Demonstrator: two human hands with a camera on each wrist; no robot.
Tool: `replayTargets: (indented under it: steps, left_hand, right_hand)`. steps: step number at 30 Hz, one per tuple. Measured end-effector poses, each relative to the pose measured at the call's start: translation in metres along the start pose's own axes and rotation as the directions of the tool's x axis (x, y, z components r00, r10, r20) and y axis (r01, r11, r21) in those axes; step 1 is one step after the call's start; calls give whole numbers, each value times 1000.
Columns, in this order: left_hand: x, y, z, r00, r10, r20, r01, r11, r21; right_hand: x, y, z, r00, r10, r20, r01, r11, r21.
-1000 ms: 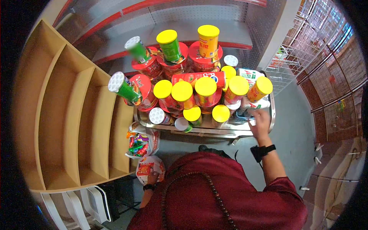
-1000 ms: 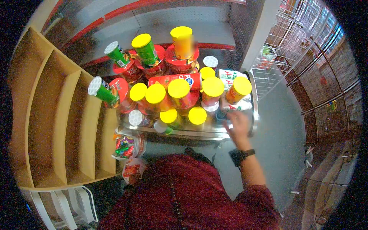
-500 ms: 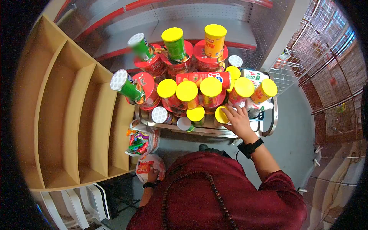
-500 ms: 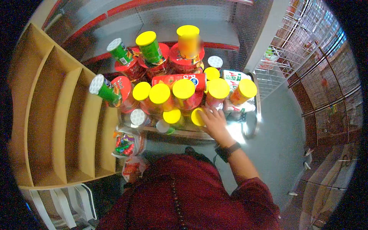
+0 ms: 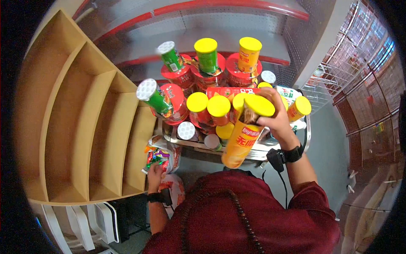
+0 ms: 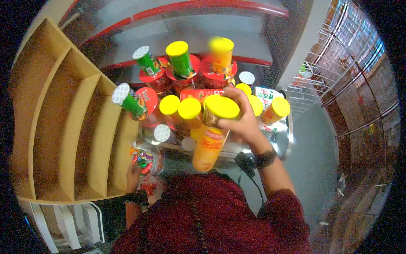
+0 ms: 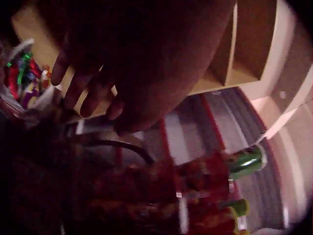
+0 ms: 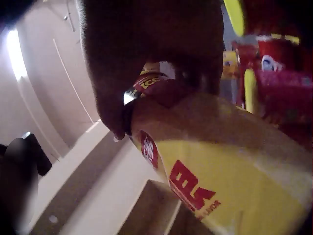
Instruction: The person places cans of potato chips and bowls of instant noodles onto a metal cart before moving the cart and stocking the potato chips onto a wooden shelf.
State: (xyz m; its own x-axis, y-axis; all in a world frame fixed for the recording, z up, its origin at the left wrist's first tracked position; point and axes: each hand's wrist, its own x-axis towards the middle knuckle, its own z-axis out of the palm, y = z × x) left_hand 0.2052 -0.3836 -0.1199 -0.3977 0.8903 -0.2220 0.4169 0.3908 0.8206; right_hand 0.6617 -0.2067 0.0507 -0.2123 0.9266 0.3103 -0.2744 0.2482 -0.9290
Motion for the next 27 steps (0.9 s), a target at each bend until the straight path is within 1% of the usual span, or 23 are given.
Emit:
replayTargets:
  steps: [2,3,4,6,7,8,9,11,12,14,15,17,18,19,20,21,22,24,25,26,27]
  left_hand:
    - [10,63,2,992,123,-8,-123,973,-196]
    - [13,92,1,983,178,38,-165,961,-223]
    - [15,115,0,970,232,80,-206,946,-249]
    - [17,142,1,929,335,160,-248,881,-402]
    - [13,162,-2,915,351,200,-248,879,-408]
    - [6,178,-4,900,364,241,-244,877,-414]
    - [1,185,-5,910,356,213,-247,877,-411]
    - [-9,188,-9,868,436,237,-265,811,-521]
    - [3,162,-7,836,463,294,-213,769,-603]
    - [-12,166,-23,810,513,284,-233,726,-647]
    - [-16,166,-31,821,509,259,-245,724,-645]
    - [-20,165,-44,854,475,212,-215,693,-688]
    - [-16,156,-49,860,475,189,-230,689,-687]
    - [-8,143,-53,872,467,147,-227,651,-724]
    - [-5,138,-60,883,457,108,-224,612,-758]
    - [-4,137,-68,893,445,65,-223,563,-796]
    - [1,135,-76,890,453,42,-247,559,-792]
    - [13,129,-93,908,391,-150,-375,598,-708]
    - [24,113,-101,924,329,-195,-369,630,-684]
    - [29,109,-113,916,337,-218,-390,622,-679]
    - [33,107,-126,909,323,-263,-411,598,-688]
  right_hand:
    - [20,-11,25,998,61,28,-66,974,215]
    - [31,-7,36,997,24,72,-45,954,297]
    - [41,-8,50,992,24,123,-68,927,370]
    - [55,-12,85,988,48,149,-110,892,438]
    - [63,-14,100,980,94,176,-158,901,404]
    - [70,-11,116,979,90,183,-159,900,405]
    - [76,-11,133,979,84,188,-155,900,408]
    - [85,-12,164,980,72,188,-144,901,409]
    - [86,-18,181,980,109,165,-169,893,417]
    - [99,-7,210,986,107,125,-148,908,392]
    - [102,-6,224,983,121,141,-168,901,399]
    - [106,-3,253,976,126,177,-189,894,407]
    - [108,-1,268,973,135,185,-202,889,410]
    - [109,2,282,960,156,234,-238,894,380]
    - [109,13,299,958,90,272,-203,884,422]
    - [106,20,314,928,66,367,-216,897,387]
    - [102,26,328,888,40,457,-220,911,349]
    - [91,45,358,801,46,597,-257,927,273]
    - [88,64,372,761,34,648,-242,942,234]
    - [85,82,387,718,26,696,-224,955,196]
    - [81,91,401,705,14,709,-188,968,168]
